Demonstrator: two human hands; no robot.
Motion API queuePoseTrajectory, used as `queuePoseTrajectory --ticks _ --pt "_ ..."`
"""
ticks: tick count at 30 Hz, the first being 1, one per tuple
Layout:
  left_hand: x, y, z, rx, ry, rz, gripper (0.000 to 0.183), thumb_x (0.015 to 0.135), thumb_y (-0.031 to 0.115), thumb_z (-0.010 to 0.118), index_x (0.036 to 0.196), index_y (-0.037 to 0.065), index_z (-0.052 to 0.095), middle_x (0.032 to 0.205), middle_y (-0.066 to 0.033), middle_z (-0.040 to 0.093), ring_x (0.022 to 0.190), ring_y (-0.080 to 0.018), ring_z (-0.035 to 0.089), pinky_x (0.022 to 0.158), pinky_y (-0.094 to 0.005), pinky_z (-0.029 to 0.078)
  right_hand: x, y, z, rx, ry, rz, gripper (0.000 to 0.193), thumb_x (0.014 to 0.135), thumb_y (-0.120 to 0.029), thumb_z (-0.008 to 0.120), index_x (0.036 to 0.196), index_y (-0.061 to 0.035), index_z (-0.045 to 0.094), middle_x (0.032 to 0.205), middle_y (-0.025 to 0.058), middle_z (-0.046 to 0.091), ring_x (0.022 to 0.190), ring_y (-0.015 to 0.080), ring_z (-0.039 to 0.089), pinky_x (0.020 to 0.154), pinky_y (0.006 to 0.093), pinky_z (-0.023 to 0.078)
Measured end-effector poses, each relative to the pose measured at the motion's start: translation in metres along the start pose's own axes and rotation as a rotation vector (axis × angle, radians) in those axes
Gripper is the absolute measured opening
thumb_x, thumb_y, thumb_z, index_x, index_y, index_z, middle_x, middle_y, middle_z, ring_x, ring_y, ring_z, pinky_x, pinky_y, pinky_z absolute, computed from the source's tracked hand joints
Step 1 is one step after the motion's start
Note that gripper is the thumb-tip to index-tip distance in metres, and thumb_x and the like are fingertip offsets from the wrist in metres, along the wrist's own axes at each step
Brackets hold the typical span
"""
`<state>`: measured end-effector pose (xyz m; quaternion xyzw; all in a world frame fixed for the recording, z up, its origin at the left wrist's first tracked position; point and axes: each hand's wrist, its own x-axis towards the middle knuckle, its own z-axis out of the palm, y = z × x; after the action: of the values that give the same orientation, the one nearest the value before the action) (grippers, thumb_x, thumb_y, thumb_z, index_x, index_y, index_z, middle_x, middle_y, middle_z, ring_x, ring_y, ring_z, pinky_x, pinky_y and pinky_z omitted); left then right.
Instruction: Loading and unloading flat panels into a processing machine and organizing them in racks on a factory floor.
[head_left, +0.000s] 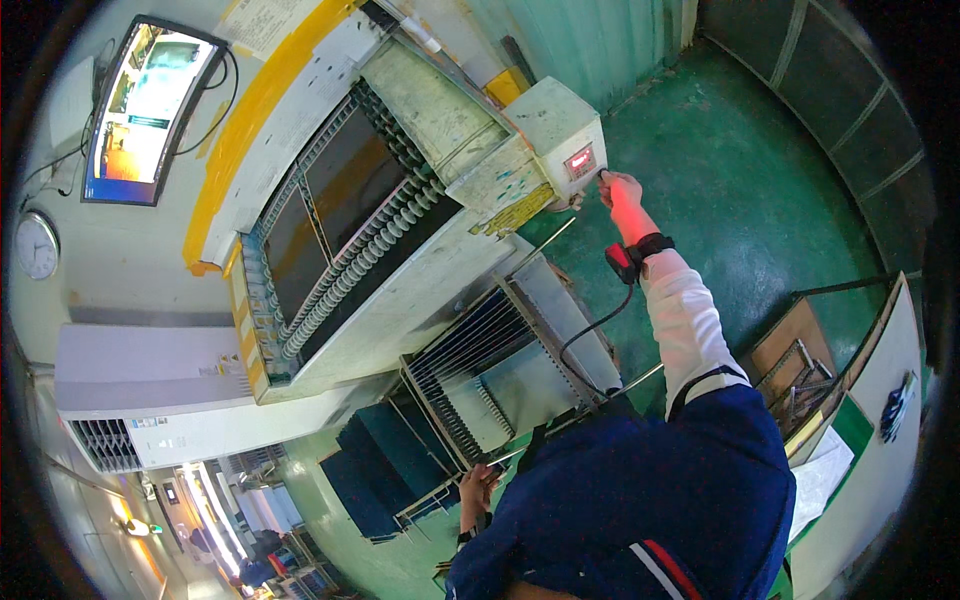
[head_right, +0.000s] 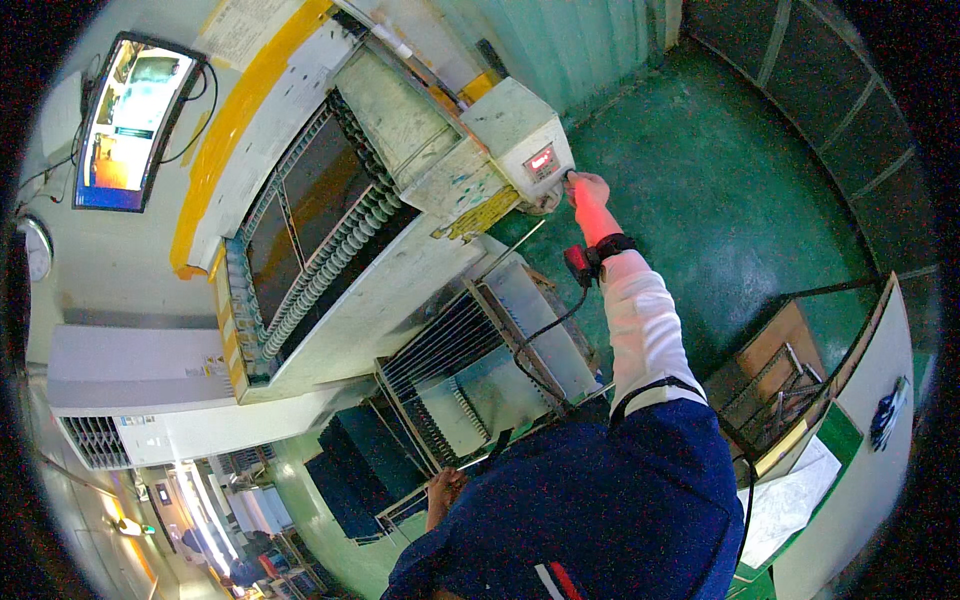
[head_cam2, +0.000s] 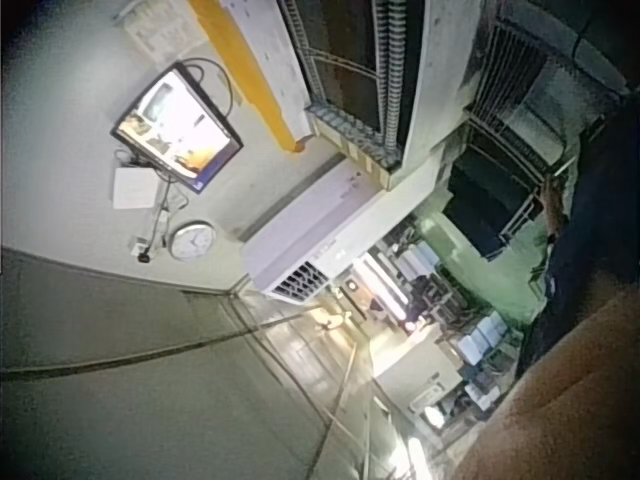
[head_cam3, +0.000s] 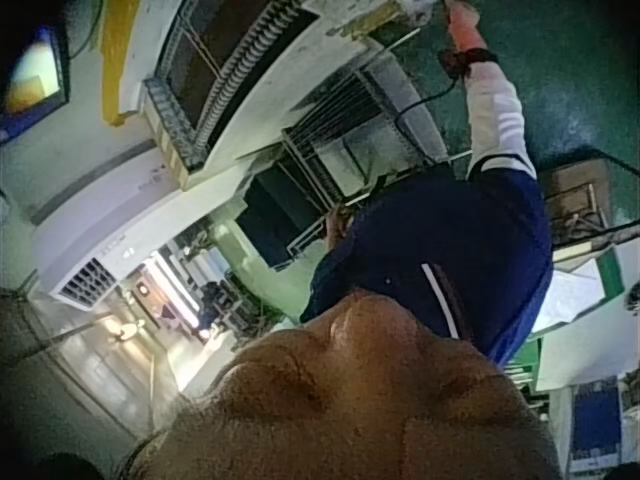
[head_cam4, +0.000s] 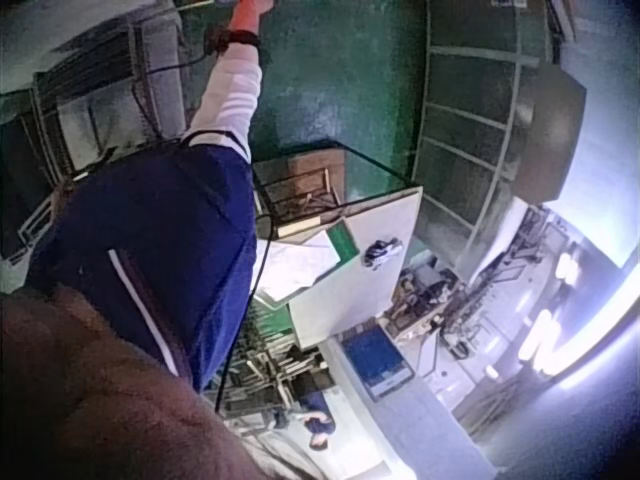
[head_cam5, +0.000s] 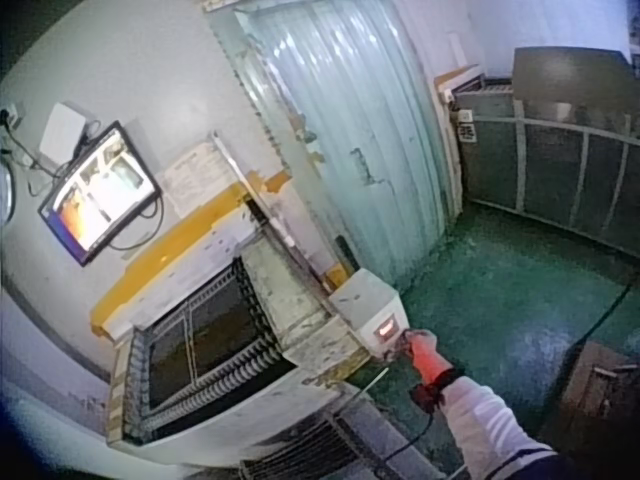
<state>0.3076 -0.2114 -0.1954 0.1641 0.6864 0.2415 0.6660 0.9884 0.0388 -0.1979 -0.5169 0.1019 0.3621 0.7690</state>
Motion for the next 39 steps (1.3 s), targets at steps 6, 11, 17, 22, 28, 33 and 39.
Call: queuePoseTrajectory --ticks 6,11,17,22,28,33,39 --pt "-0.01 0.009 0.019 0.032 0.087 -0.009 0.03 0.092 0.021 0.057 0.109 -0.004 0.052 0.093 -0.0154 0.063 0.078 -0.0283 0.066 0.057 -0.0325 0.057 0.009 0.003 -0.006 -0.041 -0.022 -0.017 0.018 0.078 -0.01 0.071 0.089 -0.0031 0.059 0.068 0.0043 0.061 0.049 0.0091 0.05 0.041 0.0232 0.037" --pt "0.016 -0.008 -0.015 -0.05 -0.107 0.057 0.028 0.093 0.021 0.055 0.107 -0.004 0.052 0.09 -0.0156 0.064 0.075 -0.0271 0.066 0.057 -0.0326 0.057 0.012 0.007 -0.003 -0.086 -0.087 0.001 0.022 0.081 -0.013 0.069 0.098 -0.0025 0.059 0.075 0.0034 0.063 0.052 0.0069 0.051 0.045 0.0221 0.04" --pt "0.001 0.007 0.018 0.051 0.061 0.067 0.026 0.094 0.02 0.054 0.104 -0.004 0.054 0.087 -0.0151 0.064 0.07 -0.024 0.066 0.056 -0.0319 0.056 0.01 0.003 -0.009 -0.026 -0.031 -0.035 0.02 0.078 -0.009 0.071 0.091 -0.0019 0.059 0.069 0.0043 0.06 0.051 0.0092 0.051 0.041 0.0235 0.036" --pt "0.017 -0.003 -0.007 -0.057 -0.085 0.036 0.025 0.093 0.02 0.054 0.103 -0.004 0.054 0.086 -0.0148 0.064 0.069 -0.0231 0.065 0.057 -0.0319 0.056 0.007 0.005 -0.002 -0.031 -0.037 -0.035 0.02 0.078 -0.008 0.071 0.092 -0.0021 0.058 0.069 0.0044 0.06 0.051 0.0093 0.05 0.041 0.0235 0.036" --pt "0.005 0.007 0.017 -0.013 -0.019 0.039 0.025 0.093 0.02 0.054 0.103 -0.004 0.054 0.086 -0.0146 0.064 0.071 -0.024 0.066 0.057 -0.0317 0.056 0.015 0.006 -0.01 -0.082 -0.048 -0.022 0.017 0.082 -0.013 0.069 0.094 -0.0044 0.059 0.075 0.0016 0.062 0.052 0.0061 0.05 0.046 0.0228 0.04" --pt "-0.006 0.012 0.028 0.055 0.1 0.034 0.027 0.092 0.02 0.056 0.104 -0.003 0.053 0.088 -0.0153 0.064 0.073 -0.0253 0.067 0.056 -0.032 0.056 0.007 0.005 -0.003 -0.102 -0.051 -0.023 0.017 0.082 -0.013 0.069 0.093 -0.0044 0.059 0.074 0.0016 0.062 0.052 0.0062 0.05 0.045 0.0226 0.041" --pt "-0.016 0.018 0.041 0.083 0.141 0.029 0.027 0.092 0.019 0.056 0.106 -0.003 0.052 0.089 -0.0151 0.064 0.072 -0.0246 0.067 0.056 -0.0322 0.056 0.012 0.006 -0.007 -0.066 -0.073 -0.029 0.017 0.082 -0.013 0.068 0.092 -0.0033 0.058 0.073 0.0025 0.061 0.051 0.0069 0.05 0.044 0.0226 0.04"
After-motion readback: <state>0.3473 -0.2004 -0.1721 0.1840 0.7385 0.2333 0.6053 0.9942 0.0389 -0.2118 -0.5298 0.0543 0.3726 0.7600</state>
